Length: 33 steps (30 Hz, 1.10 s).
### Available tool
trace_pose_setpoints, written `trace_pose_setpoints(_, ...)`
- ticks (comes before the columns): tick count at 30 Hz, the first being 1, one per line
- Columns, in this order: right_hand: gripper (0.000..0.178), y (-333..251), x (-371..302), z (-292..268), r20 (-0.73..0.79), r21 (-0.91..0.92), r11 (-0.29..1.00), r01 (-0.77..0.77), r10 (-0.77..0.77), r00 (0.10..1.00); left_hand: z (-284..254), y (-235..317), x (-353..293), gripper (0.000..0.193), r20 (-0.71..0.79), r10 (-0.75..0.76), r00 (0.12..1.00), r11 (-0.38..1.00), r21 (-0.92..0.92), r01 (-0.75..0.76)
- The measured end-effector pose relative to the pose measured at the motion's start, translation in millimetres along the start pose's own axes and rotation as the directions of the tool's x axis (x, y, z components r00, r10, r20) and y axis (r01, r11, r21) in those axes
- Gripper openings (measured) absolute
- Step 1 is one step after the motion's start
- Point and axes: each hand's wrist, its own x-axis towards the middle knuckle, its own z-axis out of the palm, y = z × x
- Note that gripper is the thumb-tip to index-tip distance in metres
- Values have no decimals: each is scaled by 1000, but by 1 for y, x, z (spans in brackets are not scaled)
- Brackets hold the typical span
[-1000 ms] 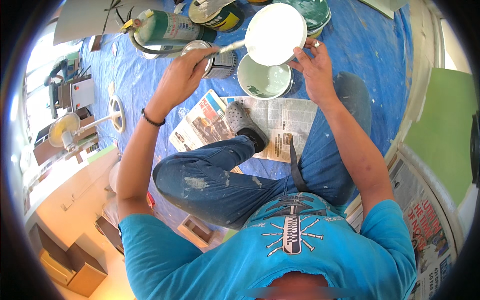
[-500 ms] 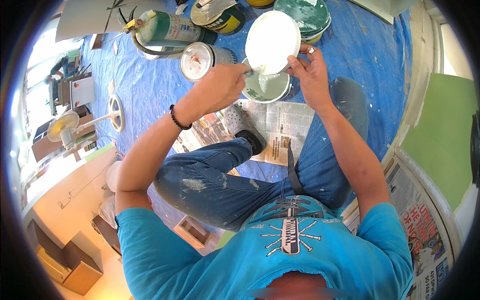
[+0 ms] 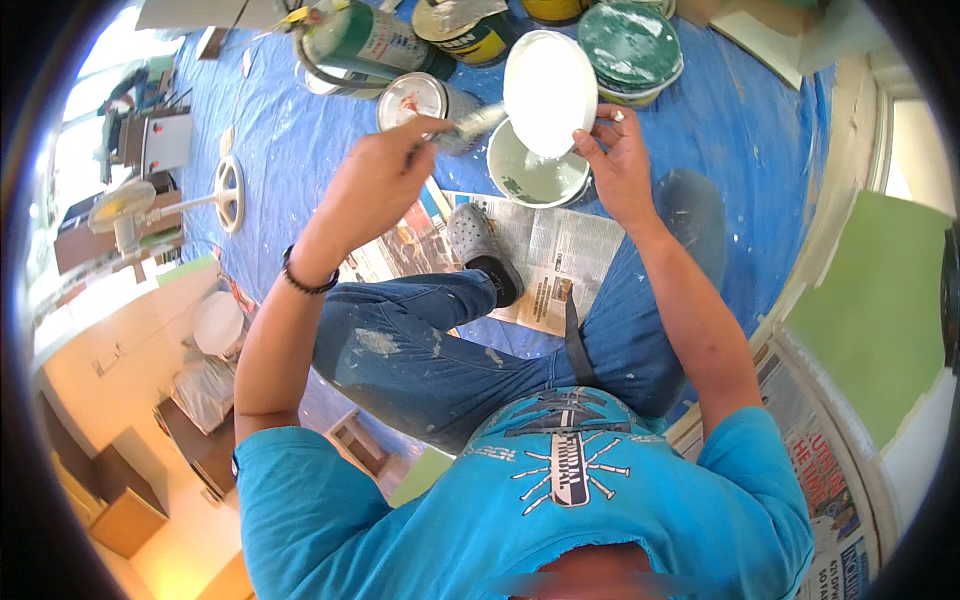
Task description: The person sits on the floor and uses a paintbrush to transfer white paint from a small container into a larger bucket. They then walk to a bathroom, wash the brush and hands at the sink, and return to the room to wipe a wooden cabinet with an orange cloth.
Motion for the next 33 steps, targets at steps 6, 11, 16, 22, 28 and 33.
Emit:
trace_pose_setpoints(6, 39, 2, 10, 10, -94, 81, 996, 43, -36, 995, 70, -63, 54, 37, 200, 313, 929, 882, 301, -362)
trace_pose_setpoints(11, 38, 7, 6, 7, -48, 32, 999, -6, 8, 999, 95, -97, 59, 35, 314, 370, 874, 705, 517, -484)
trace_pose_setpoints(16, 39, 7, 3, 6, -39, -73, 996, 44, -47, 998, 71, -81, 40, 38, 320, 260, 911, 729, 554, -402)
trace_pose_setpoints(22, 30, -15, -13, 14, 84, -323, 933, 162, -142, 986, 8, -34, 5, 36, 34, 209, 977, 897, 391, -205)
trace_pose_setpoints(28, 30, -30, -40, 24, 472, -691, 498, 524, -238, 849, -58, -2, -36, 32, -530, 81, 844, 991, 134, -11)
trace_pose_setpoints(33, 27, -20, -45, 29, 724, -648, 237, 723, -102, 682, -52, -5, -32, 34, -692, -77, 718, 997, -75, 34)
